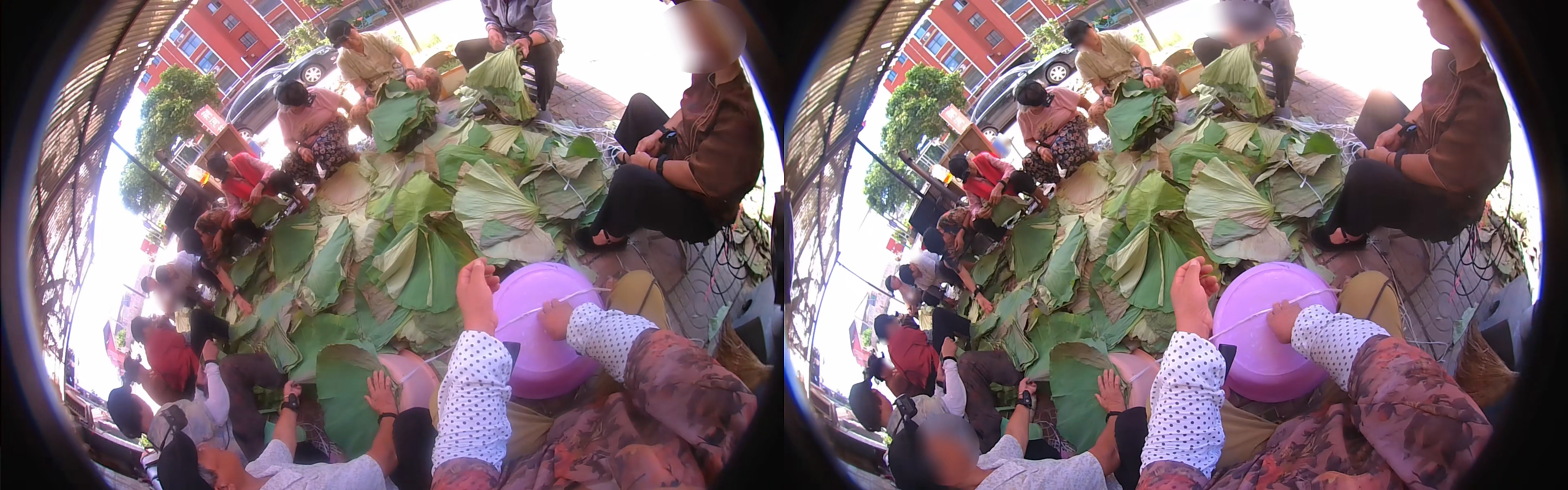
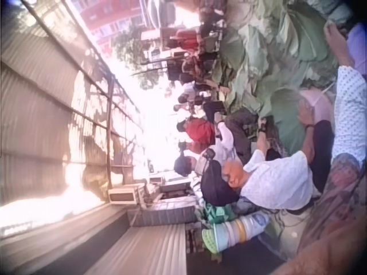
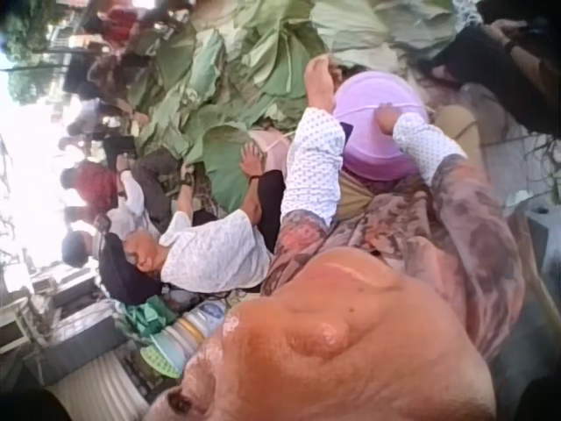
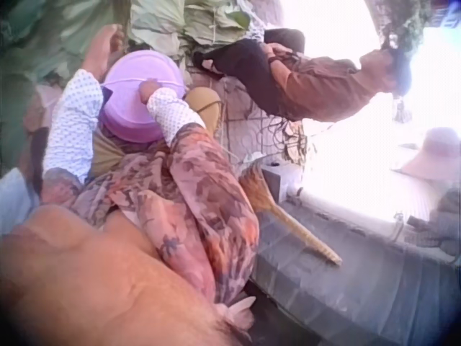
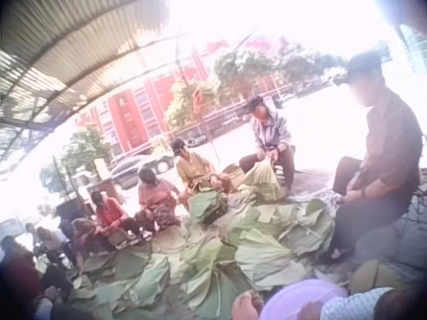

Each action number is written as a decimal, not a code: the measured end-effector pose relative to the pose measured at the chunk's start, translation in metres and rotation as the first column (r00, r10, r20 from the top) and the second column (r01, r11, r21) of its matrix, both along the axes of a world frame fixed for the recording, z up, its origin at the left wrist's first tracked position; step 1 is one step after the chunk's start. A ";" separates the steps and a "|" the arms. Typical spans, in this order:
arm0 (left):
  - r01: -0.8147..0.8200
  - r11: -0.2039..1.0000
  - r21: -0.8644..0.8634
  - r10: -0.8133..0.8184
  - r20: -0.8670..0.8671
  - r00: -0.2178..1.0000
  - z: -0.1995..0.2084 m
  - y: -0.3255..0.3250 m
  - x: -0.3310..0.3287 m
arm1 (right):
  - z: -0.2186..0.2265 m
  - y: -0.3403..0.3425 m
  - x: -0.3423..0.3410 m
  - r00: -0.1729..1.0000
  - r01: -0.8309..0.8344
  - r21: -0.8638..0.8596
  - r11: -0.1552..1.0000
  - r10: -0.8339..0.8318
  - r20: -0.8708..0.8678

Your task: The person gathers and bundles large green leaves with white string while sitting on the ground with a group of other people.

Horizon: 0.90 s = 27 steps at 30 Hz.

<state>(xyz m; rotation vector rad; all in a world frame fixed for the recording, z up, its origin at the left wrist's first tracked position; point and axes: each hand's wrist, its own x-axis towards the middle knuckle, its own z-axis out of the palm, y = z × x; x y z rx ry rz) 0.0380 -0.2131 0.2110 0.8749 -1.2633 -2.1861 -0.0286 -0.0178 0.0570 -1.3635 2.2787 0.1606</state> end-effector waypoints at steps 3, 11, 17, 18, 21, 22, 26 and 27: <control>0.013 1.000 0.001 -0.013 -0.007 1.000 0.000 0.003 0.003 | 0.004 0.008 -0.006 0.999 0.022 -0.074 0.997 -0.019 0.035; 0.040 0.998 -0.044 -0.038 0.043 0.998 -0.012 0.011 0.007 | -0.001 0.025 -0.005 0.999 0.034 -0.101 0.994 -0.032 0.022; -0.022 0.997 -0.068 0.024 0.029 0.999 0.012 0.007 0.010 | -0.009 0.031 -0.013 0.999 0.034 -0.098 0.995 -0.033 0.010; -0.058 0.997 -0.060 0.061 0.039 0.997 0.013 -0.001 0.015 | -0.010 0.027 -0.012 0.999 0.032 -0.093 0.995 -0.030 0.027; -0.090 0.995 -0.037 0.089 -0.040 0.995 0.005 -0.009 0.016 | -0.018 0.039 -0.015 0.995 0.093 -0.070 0.993 -0.090 0.052; -0.120 0.991 -0.052 0.117 -0.051 0.992 0.013 -0.012 0.024 | -0.015 0.035 -0.011 0.995 0.086 -0.096 0.992 -0.081 0.055; -0.174 0.984 -0.043 0.172 -0.056 0.984 0.018 -0.022 0.029 | -0.015 0.034 -0.006 0.998 0.050 -0.146 0.988 -0.044 0.044; -0.184 0.982 -0.044 0.180 -0.076 0.981 0.018 -0.023 0.029 | -0.018 0.035 -0.004 0.999 0.033 -0.171 0.985 -0.026 0.046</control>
